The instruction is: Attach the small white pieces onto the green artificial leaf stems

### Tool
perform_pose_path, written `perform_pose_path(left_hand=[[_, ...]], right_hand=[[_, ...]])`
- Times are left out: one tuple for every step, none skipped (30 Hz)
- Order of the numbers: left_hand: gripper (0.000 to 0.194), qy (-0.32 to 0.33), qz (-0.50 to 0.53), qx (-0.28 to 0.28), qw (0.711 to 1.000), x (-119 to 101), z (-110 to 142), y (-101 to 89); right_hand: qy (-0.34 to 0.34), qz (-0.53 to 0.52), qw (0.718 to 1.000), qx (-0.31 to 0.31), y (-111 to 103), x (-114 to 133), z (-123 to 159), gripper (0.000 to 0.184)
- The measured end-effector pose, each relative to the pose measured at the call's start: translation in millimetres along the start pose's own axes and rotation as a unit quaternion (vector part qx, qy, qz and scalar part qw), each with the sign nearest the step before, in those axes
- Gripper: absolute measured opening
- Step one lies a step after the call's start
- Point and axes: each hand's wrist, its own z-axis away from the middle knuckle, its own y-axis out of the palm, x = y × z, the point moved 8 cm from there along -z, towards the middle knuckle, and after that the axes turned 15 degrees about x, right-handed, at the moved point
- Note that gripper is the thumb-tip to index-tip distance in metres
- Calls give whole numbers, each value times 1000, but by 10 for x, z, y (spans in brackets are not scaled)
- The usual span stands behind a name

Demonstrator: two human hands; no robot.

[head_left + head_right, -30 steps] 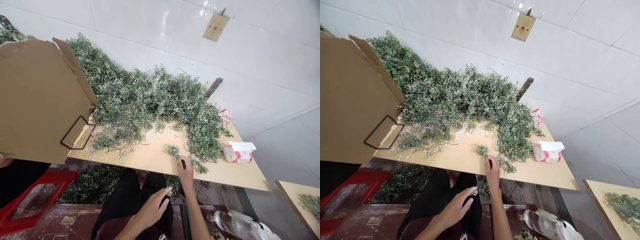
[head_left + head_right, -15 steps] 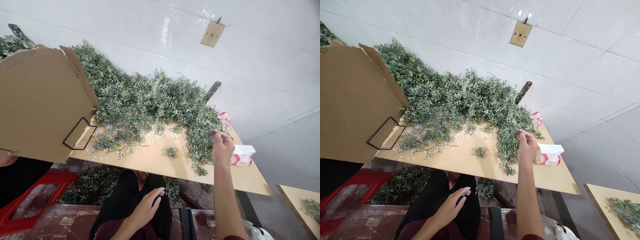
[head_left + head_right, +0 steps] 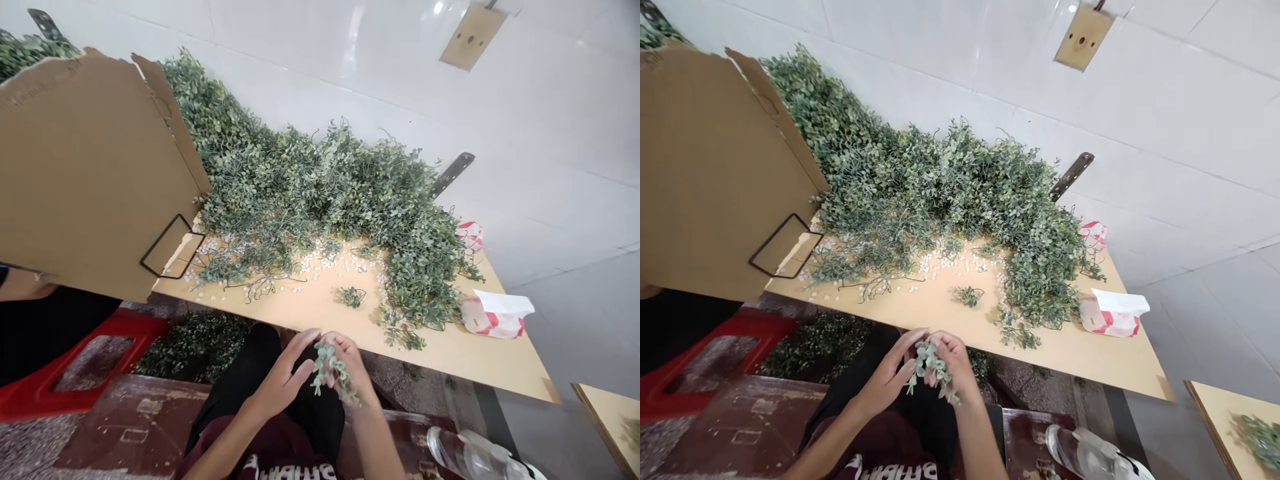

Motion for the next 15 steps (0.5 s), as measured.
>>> perform_pose_path(left_hand=[[46, 27, -23, 4, 999, -92, 18, -54], [43, 44, -37, 10, 998, -161, 35, -94], [39, 49, -41, 11, 998, -200, 51, -130], [33, 43, -33, 4, 999, -207, 64, -166], [27, 26, -10, -11, 1000, -182, 75, -198], [21, 4, 27, -33, 999, -134, 87, -225], [18, -17, 75, -59, 995, -72, 101, -240], [18, -34, 132, -87, 987, -6, 115, -239], [22, -47, 192, -116, 973, 58, 129, -226], [26, -54, 252, -143, 956, 112, 141, -203], [30, -57, 309, -165, 935, 155, 148, -171], [33, -56, 361, -180, 913, 184, 149, -137], [35, -53, 408, -187, 892, 198, 143, -102], [36, -49, 449, -185, 873, 199, 133, -72], [36, -43, 482, -176, 857, 189, 123, -51]], right_hand=[[-2, -38, 999, -1, 60, -174, 0, 50], [0, -72, 997, 4, 120, -327, 4, 49], [9, -101, 995, 12, 175, -456, 12, 47], [21, -124, 992, 24, 225, -557, 22, 45], [34, -141, 989, 41, 269, -628, 33, 43], [48, -151, 985, 62, 305, -671, 43, 41], [60, -156, 982, 85, 337, -688, 53, 38], [70, -155, 979, 111, 365, -687, 61, 36], [80, -153, 975, 137, 388, -673, 67, 34], [89, -151, 971, 161, 408, -655, 72, 33], [98, -147, 968, 180, 422, -635, 75, 32], [106, -143, 964, 196, 432, -618, 77, 31], [112, -140, 962, 208, 439, -604, 76, 31], [116, -138, 959, 217, 444, -594, 74, 31], [119, -136, 958, 224, 448, -589, 70, 31]])
